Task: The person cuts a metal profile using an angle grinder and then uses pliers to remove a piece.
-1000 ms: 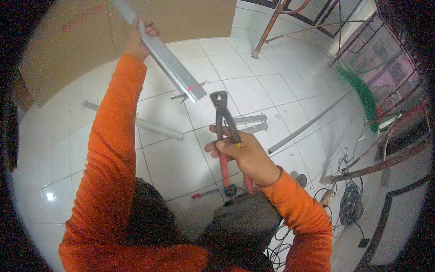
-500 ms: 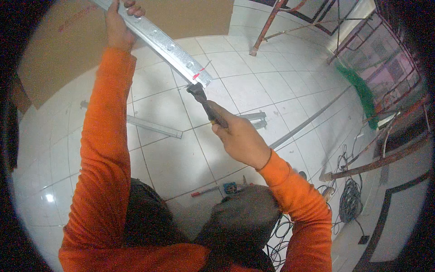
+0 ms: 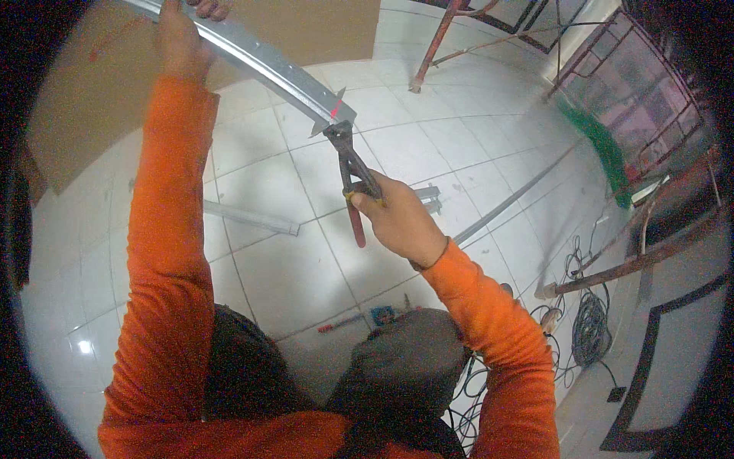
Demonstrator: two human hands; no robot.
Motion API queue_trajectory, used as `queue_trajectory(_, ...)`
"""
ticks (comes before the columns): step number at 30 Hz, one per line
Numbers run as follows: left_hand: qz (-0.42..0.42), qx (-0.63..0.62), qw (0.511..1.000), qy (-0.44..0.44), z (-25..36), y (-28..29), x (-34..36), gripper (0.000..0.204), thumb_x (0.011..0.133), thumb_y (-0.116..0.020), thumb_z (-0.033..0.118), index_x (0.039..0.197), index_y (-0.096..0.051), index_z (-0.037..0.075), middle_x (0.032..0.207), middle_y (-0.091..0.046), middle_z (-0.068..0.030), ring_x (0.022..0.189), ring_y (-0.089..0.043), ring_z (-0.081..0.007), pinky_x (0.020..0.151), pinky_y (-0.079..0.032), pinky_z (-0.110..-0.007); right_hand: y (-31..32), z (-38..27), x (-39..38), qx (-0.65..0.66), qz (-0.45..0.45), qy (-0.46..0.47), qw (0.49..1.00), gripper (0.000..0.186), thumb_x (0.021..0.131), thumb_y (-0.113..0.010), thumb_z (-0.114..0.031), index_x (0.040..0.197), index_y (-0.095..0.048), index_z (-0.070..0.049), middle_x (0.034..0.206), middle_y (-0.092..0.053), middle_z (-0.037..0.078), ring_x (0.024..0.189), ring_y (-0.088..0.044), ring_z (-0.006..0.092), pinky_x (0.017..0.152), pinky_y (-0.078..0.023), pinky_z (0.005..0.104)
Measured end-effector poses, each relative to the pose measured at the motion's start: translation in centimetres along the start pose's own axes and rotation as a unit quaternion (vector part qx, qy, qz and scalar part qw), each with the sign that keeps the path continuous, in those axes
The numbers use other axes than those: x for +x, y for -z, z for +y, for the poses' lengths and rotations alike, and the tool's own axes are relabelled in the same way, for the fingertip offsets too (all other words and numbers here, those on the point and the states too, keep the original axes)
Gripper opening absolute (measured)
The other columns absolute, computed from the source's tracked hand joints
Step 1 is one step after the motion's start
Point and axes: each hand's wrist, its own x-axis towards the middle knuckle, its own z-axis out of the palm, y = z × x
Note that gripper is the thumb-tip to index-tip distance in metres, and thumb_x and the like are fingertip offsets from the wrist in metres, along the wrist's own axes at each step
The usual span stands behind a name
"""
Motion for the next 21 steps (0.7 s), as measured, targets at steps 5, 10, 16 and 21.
queue_trajectory(5,0.012,0.002,0.998,-0.054,0.5,-2.0,-1.8,0.018,0.100,-0.056,0.027,0.098,-0.043,0.014,0.079,-0.047,-0.0019,0.053,-0.043,-0.0108,0.042,-0.040,-0.027,-0.6,-1.5,0.7,0.083,0.045,-0.097,0.991,0.023,0.097,-0.057,-0.015,0.108,-0.061,0.005,0.082,-0.066,0.014,0.078,-0.064,0.0214,0.074,-0.050,0.0367)
queue_trajectory(10,0.018,-0.007,0.996,-0.092,0.0,-6.3,-6.1,0.035,0.101,-0.052,0.028,0.128,-0.047,0.006,0.077,-0.042,-0.0001,0.053,-0.042,-0.0096,0.046,-0.041,-0.026,-1.0,-1.5,2.8,0.238,0.156,-0.092,0.954,0.022,0.096,-0.057,-0.015,0.101,-0.060,0.007,0.083,-0.066,0.014,0.077,-0.066,0.0193,0.070,-0.051,0.0349)
queue_trajectory(16,-0.079,-0.004,0.991,-0.104,0.9,-4.5,-4.4,0.028,0.099,-0.050,0.031,0.120,-0.048,0.013,0.081,-0.041,-0.0041,0.063,-0.041,-0.0163,0.060,-0.043,-0.037,0.6,-0.6,3.8,0.167,0.180,-0.047,0.968,0.023,0.095,-0.056,-0.016,0.098,-0.059,0.006,0.083,-0.066,0.015,0.076,-0.066,0.0237,0.069,-0.051,0.0364)
queue_trajectory(21,-0.066,-0.029,0.992,-0.101,1.0,-5.1,-5.3,0.031,0.098,-0.050,0.030,0.123,-0.046,0.013,0.080,-0.039,-0.0037,0.063,-0.040,-0.0163,0.060,-0.041,-0.037,1.7,-0.9,3.5,0.155,0.172,-0.063,0.971,0.021,0.096,-0.056,-0.016,0.101,-0.059,0.005,0.081,-0.066,0.014,0.073,-0.064,0.0227,0.068,-0.051,0.0371)
